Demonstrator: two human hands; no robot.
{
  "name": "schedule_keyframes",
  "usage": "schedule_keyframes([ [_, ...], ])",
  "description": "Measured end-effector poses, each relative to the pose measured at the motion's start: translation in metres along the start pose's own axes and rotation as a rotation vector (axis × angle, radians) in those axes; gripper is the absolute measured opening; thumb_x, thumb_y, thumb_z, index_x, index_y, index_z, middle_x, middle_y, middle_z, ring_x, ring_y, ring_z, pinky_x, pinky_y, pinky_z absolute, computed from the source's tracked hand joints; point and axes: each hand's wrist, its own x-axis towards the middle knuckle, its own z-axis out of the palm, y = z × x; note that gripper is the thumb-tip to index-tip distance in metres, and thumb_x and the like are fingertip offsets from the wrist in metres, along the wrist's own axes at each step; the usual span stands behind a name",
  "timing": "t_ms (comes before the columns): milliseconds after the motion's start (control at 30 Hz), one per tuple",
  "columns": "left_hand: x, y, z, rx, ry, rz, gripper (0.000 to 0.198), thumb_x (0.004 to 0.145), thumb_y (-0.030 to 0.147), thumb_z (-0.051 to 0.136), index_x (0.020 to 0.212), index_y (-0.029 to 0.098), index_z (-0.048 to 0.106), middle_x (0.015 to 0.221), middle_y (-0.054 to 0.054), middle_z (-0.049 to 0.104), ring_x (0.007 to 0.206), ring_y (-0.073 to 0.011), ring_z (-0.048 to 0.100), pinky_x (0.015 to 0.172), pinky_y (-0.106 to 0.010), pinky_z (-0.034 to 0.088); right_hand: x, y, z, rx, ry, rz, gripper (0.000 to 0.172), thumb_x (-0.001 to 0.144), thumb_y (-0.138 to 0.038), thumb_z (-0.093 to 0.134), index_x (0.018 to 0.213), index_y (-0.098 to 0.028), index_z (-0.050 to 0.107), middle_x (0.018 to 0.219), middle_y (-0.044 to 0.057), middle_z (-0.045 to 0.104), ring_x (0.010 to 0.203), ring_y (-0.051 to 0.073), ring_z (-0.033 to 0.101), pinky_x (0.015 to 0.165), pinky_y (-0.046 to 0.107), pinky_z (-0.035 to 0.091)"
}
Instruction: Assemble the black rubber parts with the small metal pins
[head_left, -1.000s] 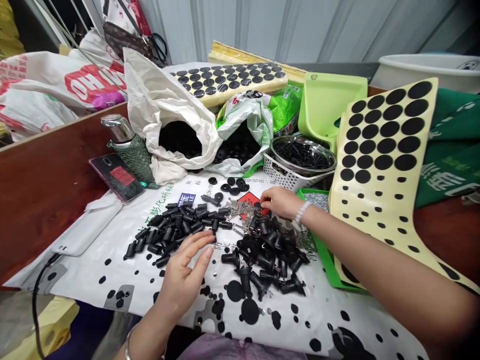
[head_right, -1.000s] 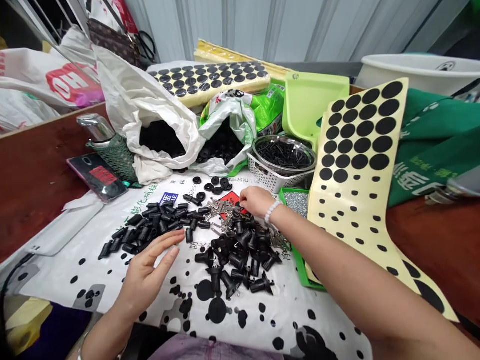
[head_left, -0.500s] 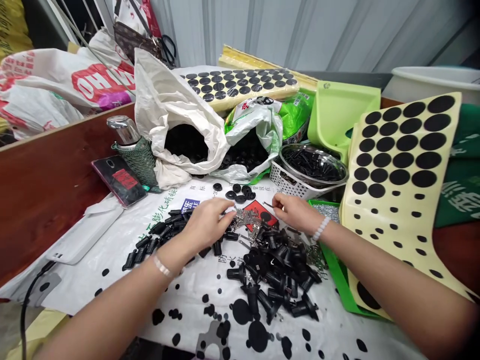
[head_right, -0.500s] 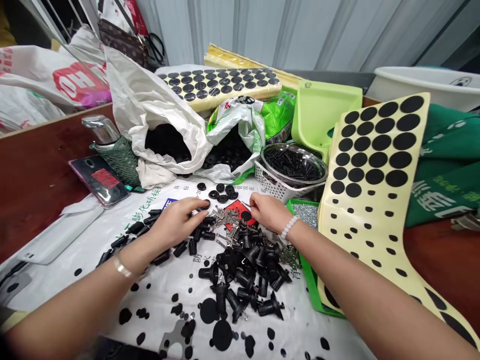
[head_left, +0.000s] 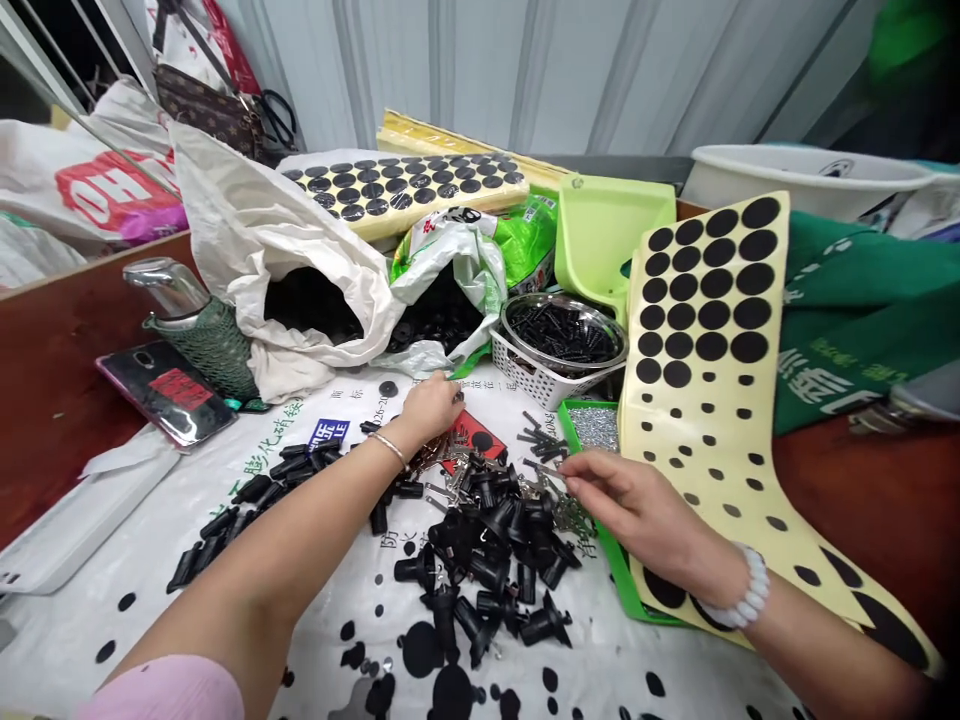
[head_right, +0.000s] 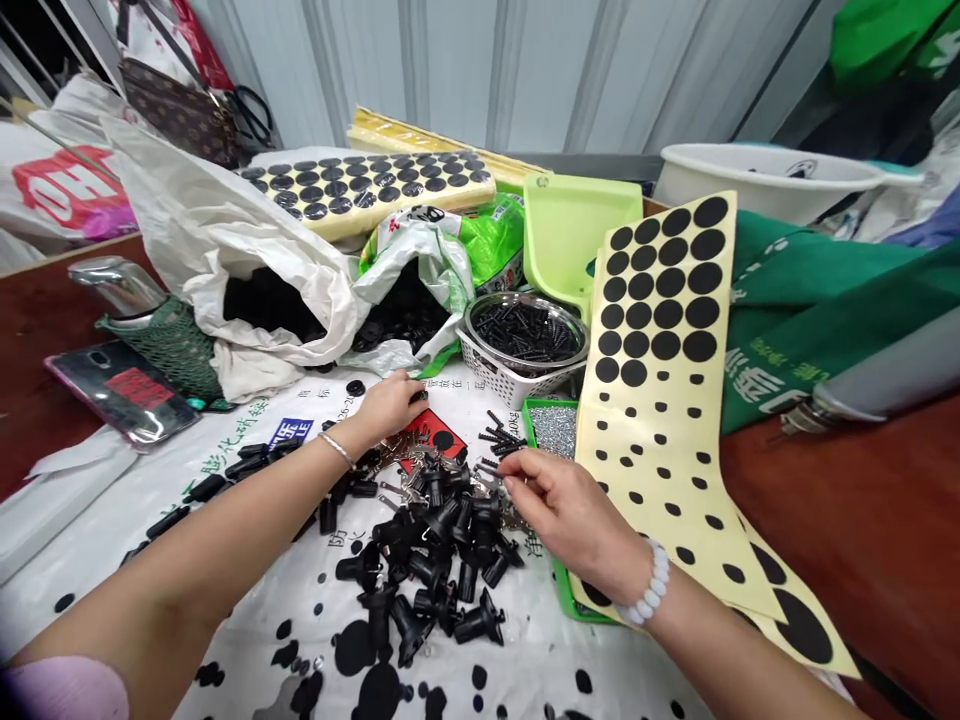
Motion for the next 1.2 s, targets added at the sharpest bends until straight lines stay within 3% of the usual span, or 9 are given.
schedule_keyframes([
  [200, -0.012, 0.003, -0.011, -0.208, -0.010, -0.065, 0.033, 0.081, 0.038, 0.051, 0.097, 0.015, 0.068, 0.092, -0.006, 0.071, 0.082, -0.0201, 0.065, 0.073, -0.026, 0.050, -0.042, -0.019, 0.006, 0.113, -0.065, -0.084, 0.016, 0.088, -0.025, 0.043, 0.088, -0.021, 0.058, 0.073, 0.000, 0.062, 0.062, 0.012, 0.057, 0.055, 0.023, 0.045],
  [333, -0.017, 0.036, 0.000, -0.364, -0.106, 0.008, 0.029, 0.078, 0.037, 0.055, 0.087, 0.015, 0.071, 0.083, -0.005, 0.073, 0.074, -0.0184, 0.066, 0.069, -0.026, 0.050, -0.069, -0.039, 0.017, 0.112, -0.093, -0.221, 0.017, 0.087, -0.017, 0.042, 0.084, -0.021, 0.058, 0.070, 0.001, 0.061, 0.063, 0.012, 0.057, 0.059, 0.023, 0.045],
  [467, -0.021, 0.078, 0.008, -0.500, -0.188, 0.112, 0.027, 0.077, 0.035, 0.056, 0.088, 0.015, 0.071, 0.085, -0.005, 0.073, 0.075, -0.0173, 0.065, 0.069, -0.026, 0.051, -0.086, -0.041, 0.032, 0.142, -0.143, -0.205, 0.016, 0.082, -0.014, 0.046, 0.076, -0.019, 0.060, 0.067, 0.002, 0.060, 0.059, 0.013, 0.056, 0.054, 0.024, 0.044],
  [633, -0.029, 0.105, 0.003, -0.592, -0.204, 0.173, 0.035, 0.077, 0.034, 0.059, 0.103, 0.013, 0.066, 0.101, -0.009, 0.070, 0.084, -0.0198, 0.065, 0.078, -0.032, 0.050, -0.100, -0.027, 0.058, 0.598, -0.200, -0.036, 0.014, 0.079, -0.019, 0.054, 0.076, -0.020, 0.068, 0.076, 0.003, 0.059, 0.065, 0.012, 0.056, 0.058, 0.024, 0.045],
  [767, -0.050, 0.103, -0.015, -0.654, -0.233, 0.185, 0.031, 0.081, 0.029, 0.055, 0.105, 0.012, 0.064, 0.101, -0.010, 0.070, 0.086, -0.0184, 0.065, 0.080, -0.031, 0.051, -0.096, -0.026, 0.068, 1.157, -0.008, 0.242, 0.014, 0.075, -0.032, 0.064, 0.076, -0.019, 0.069, 0.069, 0.000, 0.055, 0.047, 0.005, 0.045, 0.045, 0.020, 0.039],
  [833, -0.068, 0.100, -0.027, -0.706, -0.298, 0.217, 0.026, 0.082, 0.026, 0.054, 0.103, 0.014, 0.065, 0.097, -0.006, 0.071, 0.086, -0.0164, 0.065, 0.077, -0.028, 0.052, -0.088, -0.029, 0.065, 1.363, 0.144, 0.368, 0.017, 0.073, -0.035, 0.067, 0.076, -0.018, 0.068, 0.054, -0.004, 0.050, 0.043, 0.005, 0.042, 0.044, 0.018, 0.037],
  [900, -0.089, 0.099, -0.039, -0.835, -0.399, 0.276, 0.024, 0.082, 0.024, 0.054, 0.102, 0.015, 0.065, 0.099, -0.007, 0.070, 0.088, -0.0163, 0.064, 0.080, -0.028, 0.051, -0.079, -0.032, 0.059, 1.501, 0.245, 0.419, 0.019, 0.070, -0.034, 0.070, 0.075, -0.017, 0.066, 0.051, -0.004, 0.050, 0.043, 0.005, 0.043, 0.044, 0.018, 0.038],
  [1033, -0.125, 0.102, -0.046, -0.910, -0.431, 0.364, 0.019, 0.082, 0.022, 0.055, 0.095, 0.014, 0.068, 0.093, -0.007, 0.066, 0.085, -0.0152, 0.062, 0.079, -0.028, 0.050, -0.068, -0.037, 0.058, 1.578, 0.253, 0.408, 0.019, 0.067, -0.031, 0.073, 0.071, -0.016, 0.063, 0.059, -0.003, 0.056, 0.040, 0.004, 0.044, 0.042, 0.019, 0.040],
  [1200, -0.145, 0.109, -0.026, -1.093, -0.248, 0.160, 0.014, 0.080, 0.023, 0.060, 0.081, 0.014, 0.071, 0.085, -0.007, 0.065, 0.078, -0.0141, 0.061, 0.073, -0.027, 0.051, -0.067, -0.039, 0.070, 1.543, 0.234, 0.394, 0.022, 0.066, -0.033, 0.073, 0.067, -0.015, 0.061, 0.057, -0.004, 0.055, 0.038, 0.004, 0.042, 0.040, 0.019, 0.041],
])
